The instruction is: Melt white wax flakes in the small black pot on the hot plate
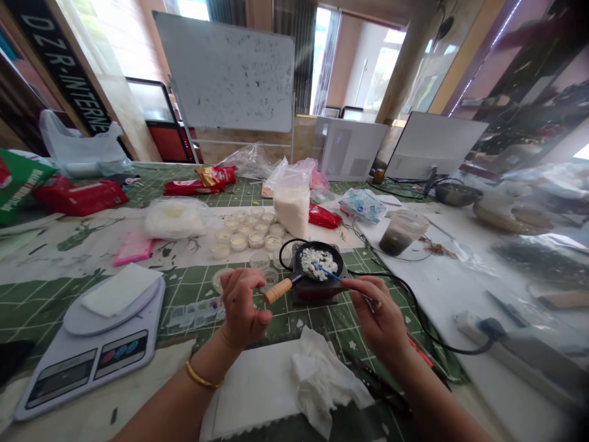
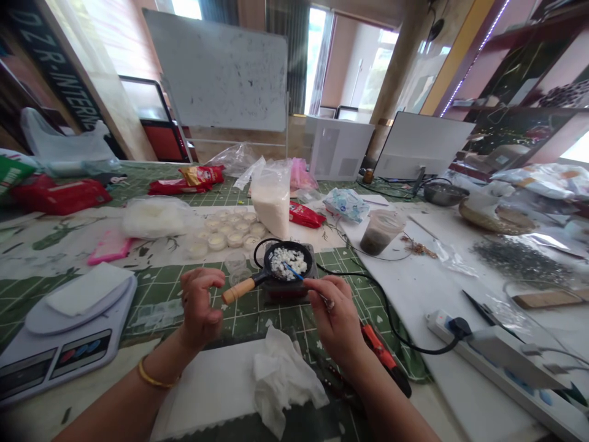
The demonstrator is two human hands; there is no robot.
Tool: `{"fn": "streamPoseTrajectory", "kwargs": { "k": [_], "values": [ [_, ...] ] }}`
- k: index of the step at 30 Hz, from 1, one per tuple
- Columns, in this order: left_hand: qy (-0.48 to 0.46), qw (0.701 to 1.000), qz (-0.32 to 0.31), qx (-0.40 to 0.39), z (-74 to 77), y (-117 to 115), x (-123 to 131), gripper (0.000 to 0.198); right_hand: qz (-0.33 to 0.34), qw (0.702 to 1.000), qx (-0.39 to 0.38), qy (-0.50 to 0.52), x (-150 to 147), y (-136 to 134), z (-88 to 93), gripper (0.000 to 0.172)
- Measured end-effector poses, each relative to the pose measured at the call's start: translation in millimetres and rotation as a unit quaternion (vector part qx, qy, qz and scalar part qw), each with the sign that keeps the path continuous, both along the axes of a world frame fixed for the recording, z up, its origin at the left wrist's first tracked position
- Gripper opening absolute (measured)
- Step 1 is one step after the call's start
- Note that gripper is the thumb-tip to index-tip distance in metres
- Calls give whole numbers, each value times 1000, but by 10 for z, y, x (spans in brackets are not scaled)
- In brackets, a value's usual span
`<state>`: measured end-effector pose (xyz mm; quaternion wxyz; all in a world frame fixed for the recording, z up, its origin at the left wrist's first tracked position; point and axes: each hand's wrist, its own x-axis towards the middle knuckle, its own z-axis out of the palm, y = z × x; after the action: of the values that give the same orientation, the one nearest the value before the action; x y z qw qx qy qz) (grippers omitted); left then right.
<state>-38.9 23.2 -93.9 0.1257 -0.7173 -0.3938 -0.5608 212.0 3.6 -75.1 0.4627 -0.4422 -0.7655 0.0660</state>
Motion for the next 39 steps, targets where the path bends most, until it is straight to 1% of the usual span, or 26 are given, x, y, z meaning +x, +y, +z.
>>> {"fn": "streamPoseTrajectory", "kwargs": {
  "k": [3, 5, 9, 11, 13, 17, 19, 22, 24, 26, 29, 31, 33, 37, 39],
  "values": [
    [17, 1000, -10, 9, -15, -6, 26, 47, 15, 1000, -3, -7, -2, -1, 1, 26],
    [28, 1000, -10, 10, -26, -7, 41, 46, 13, 1000, -13, -16, 10, 9, -3, 24],
    [40, 999, -5, 14, -44, -6, 60, 42, -53, 998, 14, 35, 52, 43, -13, 23],
    [42, 999, -5, 14, -49, -6, 59, 40, -68, 997, 23, 31, 60, 49, -8, 22],
    [43, 999, -4, 13, -53, -6, 50, 39, -57, 998, 16, 24, 50, 41, 2, 21],
    [38, 999, 4, 5, -46, -6, 25, 44, -9, 999, 3, 31, 16, 6, 21, 23],
    [36, 999, 9, -2, -36, -10, 19, 47, -7, 1000, -4, 21, 14, -1, 25, 23],
    [48, 999, 10, -11, -26, -20, 27, 46, -12, 999, 9, 28, 26, 5, 28, 25],
    [56, 998, 10, -12, -25, -25, 39, 41, 0, 1000, 5, 10, 30, 12, 27, 26],
    [62, 998, 16, -13, -26, -27, 54, 30, 4, 1000, -15, -10, 27, 23, 19, 23],
    [67, 997, 35, -13, -25, -21, 74, 17, -28, 999, -12, 19, 27, 47, -5, 23],
    [69, 997, 45, -9, -23, -14, 84, 15, -50, 998, -2, 22, 35, 66, -19, 23],
    [70, 996, 49, -5, -23, -8, 90, 15, -56, 998, -7, 3, 44, 79, -25, 22],
    [64, 997, 50, -6, -20, -10, 96, 13, -33, 999, -8, 19, 38, 74, -17, 23],
    [65, 997, 44, -12, -16, -16, 97, 13, -22, 1000, -15, 9, 25, 63, -11, 23]
  ]
}}
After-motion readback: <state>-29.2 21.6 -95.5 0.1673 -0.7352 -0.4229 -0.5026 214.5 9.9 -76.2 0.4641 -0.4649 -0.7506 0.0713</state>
